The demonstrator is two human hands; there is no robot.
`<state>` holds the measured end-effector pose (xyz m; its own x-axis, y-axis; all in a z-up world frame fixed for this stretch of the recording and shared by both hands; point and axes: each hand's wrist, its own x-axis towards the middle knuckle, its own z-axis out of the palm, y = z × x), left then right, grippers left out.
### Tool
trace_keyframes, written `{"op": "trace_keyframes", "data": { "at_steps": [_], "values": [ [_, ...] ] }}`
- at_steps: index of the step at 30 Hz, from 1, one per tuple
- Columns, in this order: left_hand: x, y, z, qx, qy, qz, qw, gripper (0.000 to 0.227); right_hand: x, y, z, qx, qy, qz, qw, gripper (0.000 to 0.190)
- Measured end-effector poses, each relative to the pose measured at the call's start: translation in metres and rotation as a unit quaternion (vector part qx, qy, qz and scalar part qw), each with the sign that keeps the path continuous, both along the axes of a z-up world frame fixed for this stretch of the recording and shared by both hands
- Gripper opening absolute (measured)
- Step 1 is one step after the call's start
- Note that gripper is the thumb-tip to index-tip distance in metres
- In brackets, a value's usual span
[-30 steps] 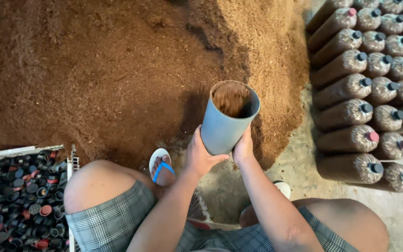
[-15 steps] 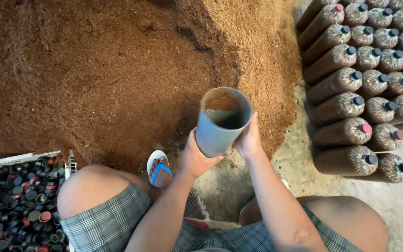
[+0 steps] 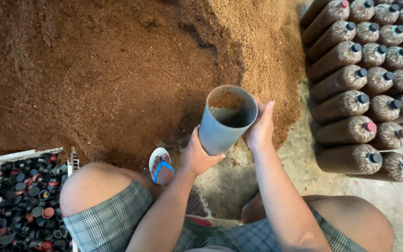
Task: The person uses a cylindrical metal scoop to fill a clear plastic bag with brown granular material from a large pile on the floor. They repeatedly scoop the material and pour it into the bag until it is full, then remove the scoop and prepare to tie the bag.
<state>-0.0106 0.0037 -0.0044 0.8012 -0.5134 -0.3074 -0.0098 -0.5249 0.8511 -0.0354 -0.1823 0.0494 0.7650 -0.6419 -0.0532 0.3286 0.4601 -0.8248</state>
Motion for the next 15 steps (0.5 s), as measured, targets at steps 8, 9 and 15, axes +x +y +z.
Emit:
{"op": "trace_keyframes", "data": {
  "at_steps": [8, 9, 15],
  "values": [
    [0.001, 0.000, 0.003, -0.004, 0.009, 0.007, 1.000, 0.131, -0.001, -0.019, -0.049, 0.026, 0.044, 0.080, 0.995, 0.075],
    [0.001, -0.001, 0.006, -0.005, 0.005, 0.002, 1.000, 0.131, 0.001, -0.022, -0.064, 0.014, 0.086, 0.062, 0.994, 0.077],
    [0.002, -0.001, -0.011, 0.012, 0.030, 0.005, 0.999, 0.135, -0.014, 0.031, -0.040, 0.048, 0.164, 0.071, 0.983, 0.076]
  ]
}}
